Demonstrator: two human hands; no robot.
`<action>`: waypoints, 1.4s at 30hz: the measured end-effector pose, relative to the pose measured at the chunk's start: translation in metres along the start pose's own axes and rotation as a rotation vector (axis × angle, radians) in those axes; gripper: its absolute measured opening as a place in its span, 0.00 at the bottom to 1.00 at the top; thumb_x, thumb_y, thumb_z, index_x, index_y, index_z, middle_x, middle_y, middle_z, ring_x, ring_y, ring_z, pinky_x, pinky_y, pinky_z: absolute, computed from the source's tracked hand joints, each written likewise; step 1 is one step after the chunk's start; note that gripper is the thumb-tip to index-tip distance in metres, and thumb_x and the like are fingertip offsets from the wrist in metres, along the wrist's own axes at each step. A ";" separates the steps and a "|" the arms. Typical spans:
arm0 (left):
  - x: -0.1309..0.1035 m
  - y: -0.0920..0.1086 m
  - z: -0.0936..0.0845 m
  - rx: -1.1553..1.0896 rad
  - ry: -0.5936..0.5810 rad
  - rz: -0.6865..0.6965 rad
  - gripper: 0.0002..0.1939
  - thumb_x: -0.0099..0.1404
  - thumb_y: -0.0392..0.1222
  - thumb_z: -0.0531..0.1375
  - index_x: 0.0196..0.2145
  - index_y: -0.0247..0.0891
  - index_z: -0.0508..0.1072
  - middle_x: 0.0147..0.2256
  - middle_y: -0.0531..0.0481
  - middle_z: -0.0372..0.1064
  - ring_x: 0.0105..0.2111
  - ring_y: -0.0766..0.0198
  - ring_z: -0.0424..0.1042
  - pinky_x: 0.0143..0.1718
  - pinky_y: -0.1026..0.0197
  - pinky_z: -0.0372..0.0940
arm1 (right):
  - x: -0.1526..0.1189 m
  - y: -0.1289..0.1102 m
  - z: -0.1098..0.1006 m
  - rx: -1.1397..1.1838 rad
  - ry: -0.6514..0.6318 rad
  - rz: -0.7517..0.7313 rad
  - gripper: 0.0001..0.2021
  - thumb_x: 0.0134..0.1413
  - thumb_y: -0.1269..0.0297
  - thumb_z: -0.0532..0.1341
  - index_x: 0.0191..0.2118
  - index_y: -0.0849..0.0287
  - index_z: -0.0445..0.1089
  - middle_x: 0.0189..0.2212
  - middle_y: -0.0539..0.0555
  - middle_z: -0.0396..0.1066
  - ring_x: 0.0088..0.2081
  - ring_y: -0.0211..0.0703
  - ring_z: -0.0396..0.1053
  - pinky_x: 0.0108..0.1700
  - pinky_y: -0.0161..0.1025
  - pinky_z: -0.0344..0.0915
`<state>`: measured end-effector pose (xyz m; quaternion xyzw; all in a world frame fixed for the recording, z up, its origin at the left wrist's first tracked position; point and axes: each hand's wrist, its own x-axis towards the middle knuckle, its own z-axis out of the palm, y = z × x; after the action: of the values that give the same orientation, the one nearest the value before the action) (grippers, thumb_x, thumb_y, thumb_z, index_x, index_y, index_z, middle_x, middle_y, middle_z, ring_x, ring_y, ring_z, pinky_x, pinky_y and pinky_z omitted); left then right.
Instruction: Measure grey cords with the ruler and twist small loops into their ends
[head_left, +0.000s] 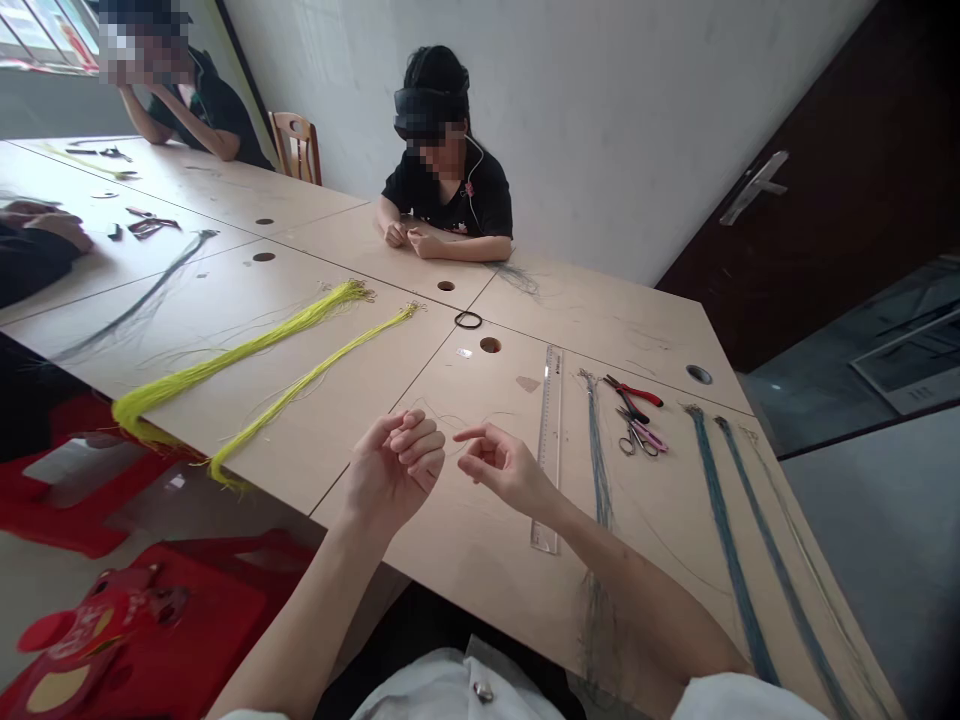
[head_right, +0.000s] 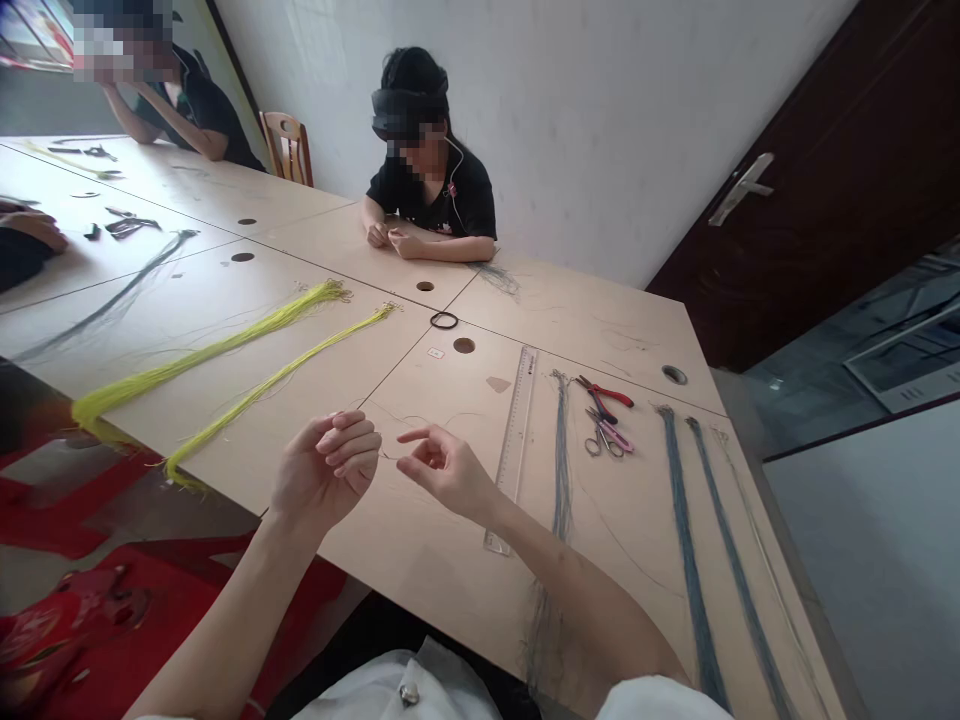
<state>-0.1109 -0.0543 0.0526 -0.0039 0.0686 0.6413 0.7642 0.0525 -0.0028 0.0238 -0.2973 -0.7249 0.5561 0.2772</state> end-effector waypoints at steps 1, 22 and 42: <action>0.000 -0.001 0.000 0.012 -0.007 -0.006 0.08 0.61 0.29 0.51 0.25 0.35 0.60 0.17 0.58 0.54 0.17 0.74 0.57 0.17 0.71 0.56 | 0.000 0.000 0.002 0.032 -0.036 0.016 0.19 0.56 0.55 0.58 0.50 0.59 0.62 0.26 0.49 0.66 0.27 0.36 0.65 0.30 0.35 0.65; -0.019 0.013 -0.002 0.752 -0.053 0.278 0.09 0.62 0.36 0.56 0.25 0.32 0.68 0.19 0.54 0.58 0.20 0.71 0.58 0.22 0.69 0.56 | -0.003 0.027 -0.072 0.045 0.390 0.097 0.09 0.55 0.64 0.62 0.38 0.66 0.71 0.31 0.51 0.72 0.32 0.36 0.71 0.40 0.40 0.69; -0.055 -0.084 -0.046 1.721 -0.404 -0.407 0.10 0.62 0.34 0.52 0.33 0.35 0.74 0.29 0.50 0.73 0.29 0.66 0.70 0.30 0.68 0.62 | 0.020 0.082 -0.271 -0.236 1.044 0.378 0.10 0.60 0.65 0.57 0.45 0.65 0.65 0.36 0.53 0.68 0.32 0.35 0.69 0.33 0.35 0.69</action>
<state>-0.0422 -0.1274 0.0066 0.6692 0.3867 0.2096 0.5990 0.2479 0.2029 0.0078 -0.6867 -0.4830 0.2903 0.4593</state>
